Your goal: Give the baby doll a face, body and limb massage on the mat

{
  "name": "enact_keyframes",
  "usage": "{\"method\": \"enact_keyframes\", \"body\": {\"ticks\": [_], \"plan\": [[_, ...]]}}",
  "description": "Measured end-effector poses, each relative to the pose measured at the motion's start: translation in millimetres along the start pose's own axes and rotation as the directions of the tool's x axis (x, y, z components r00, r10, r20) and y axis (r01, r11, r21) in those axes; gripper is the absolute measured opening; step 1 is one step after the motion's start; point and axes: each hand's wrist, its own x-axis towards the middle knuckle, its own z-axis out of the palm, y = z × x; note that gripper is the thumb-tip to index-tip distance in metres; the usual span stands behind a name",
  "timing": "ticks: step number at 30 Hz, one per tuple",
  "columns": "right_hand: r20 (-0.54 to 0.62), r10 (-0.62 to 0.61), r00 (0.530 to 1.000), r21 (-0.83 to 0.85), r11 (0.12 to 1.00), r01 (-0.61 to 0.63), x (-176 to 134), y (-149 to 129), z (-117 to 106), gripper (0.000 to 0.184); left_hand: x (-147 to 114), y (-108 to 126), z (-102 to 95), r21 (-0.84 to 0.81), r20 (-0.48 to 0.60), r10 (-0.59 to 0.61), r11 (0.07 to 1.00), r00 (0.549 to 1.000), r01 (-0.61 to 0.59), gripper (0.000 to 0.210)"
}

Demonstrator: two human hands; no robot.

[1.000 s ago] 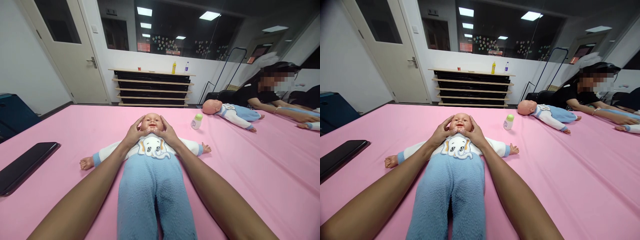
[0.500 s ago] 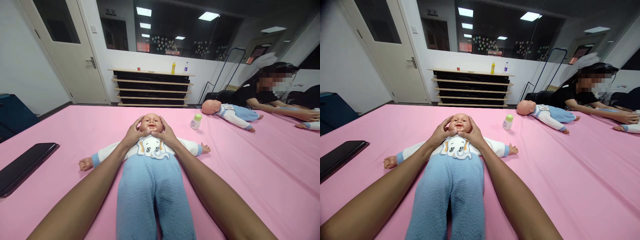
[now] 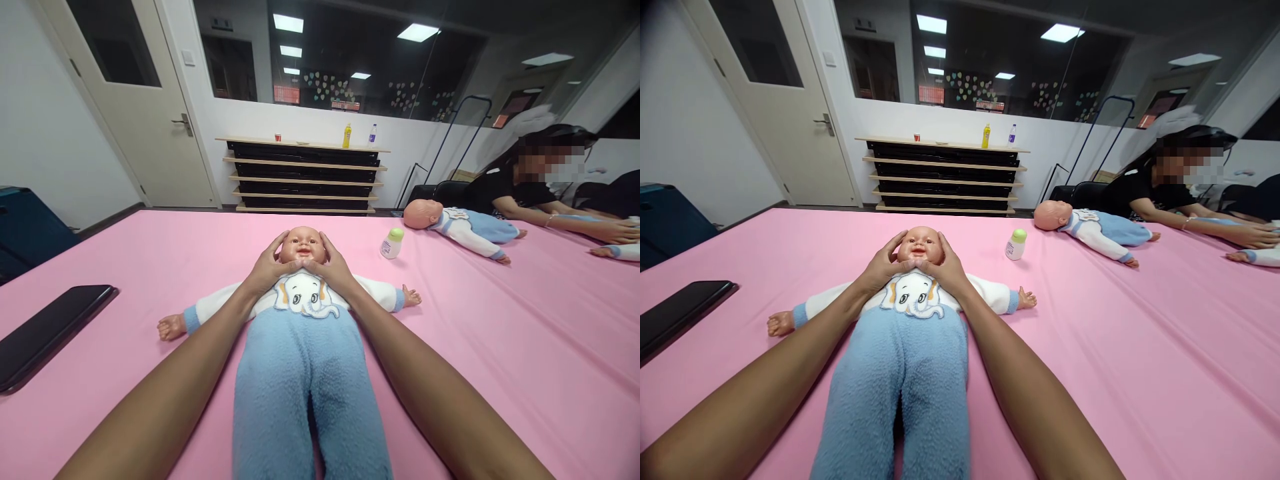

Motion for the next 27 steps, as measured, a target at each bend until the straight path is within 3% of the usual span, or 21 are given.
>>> {"method": "enact_keyframes", "body": {"ticks": [3,6,12,17,21,24,27], "plan": [[0.004,-0.012,1.0,-0.067,0.998,0.013,-2,-2,1,0.094,0,0,-0.8,0.061,-0.001,0.011,0.998,1.0,-0.01,0.095],[-0.001,-0.013,1.0,-0.059,0.998,0.013,0,0,0,0.09,2,-2,-3.3,0.021,0.009,0.017,1.0,1.0,-0.017,0.091],[0.016,0.078,0.997,0.18,0.981,-0.079,6,6,-1,0.07,5,-6,-3.9,-0.132,-0.032,-0.005,0.991,0.999,0.0,0.064],[-0.011,-0.009,1.0,-0.07,0.998,0.008,-1,-1,2,0.1,-1,0,-0.1,0.067,-0.002,0.012,0.998,1.0,-0.012,0.094],[-0.001,-0.004,1.0,-0.093,0.996,0.004,-3,-6,3,0.097,1,-2,-1.2,0.079,-0.009,0.024,0.997,1.0,-0.023,0.092],[-0.001,-0.003,1.0,-0.067,0.998,0.003,0,-3,2,0.095,6,-6,-2.6,-0.014,-0.042,0.012,1.0,0.999,-0.012,0.075],[-0.028,0.016,0.999,-0.012,1.0,-0.016,5,3,0,0.077,8,-8,-2.5,-0.079,-0.088,0.007,0.997,0.996,-0.014,0.058]]}}
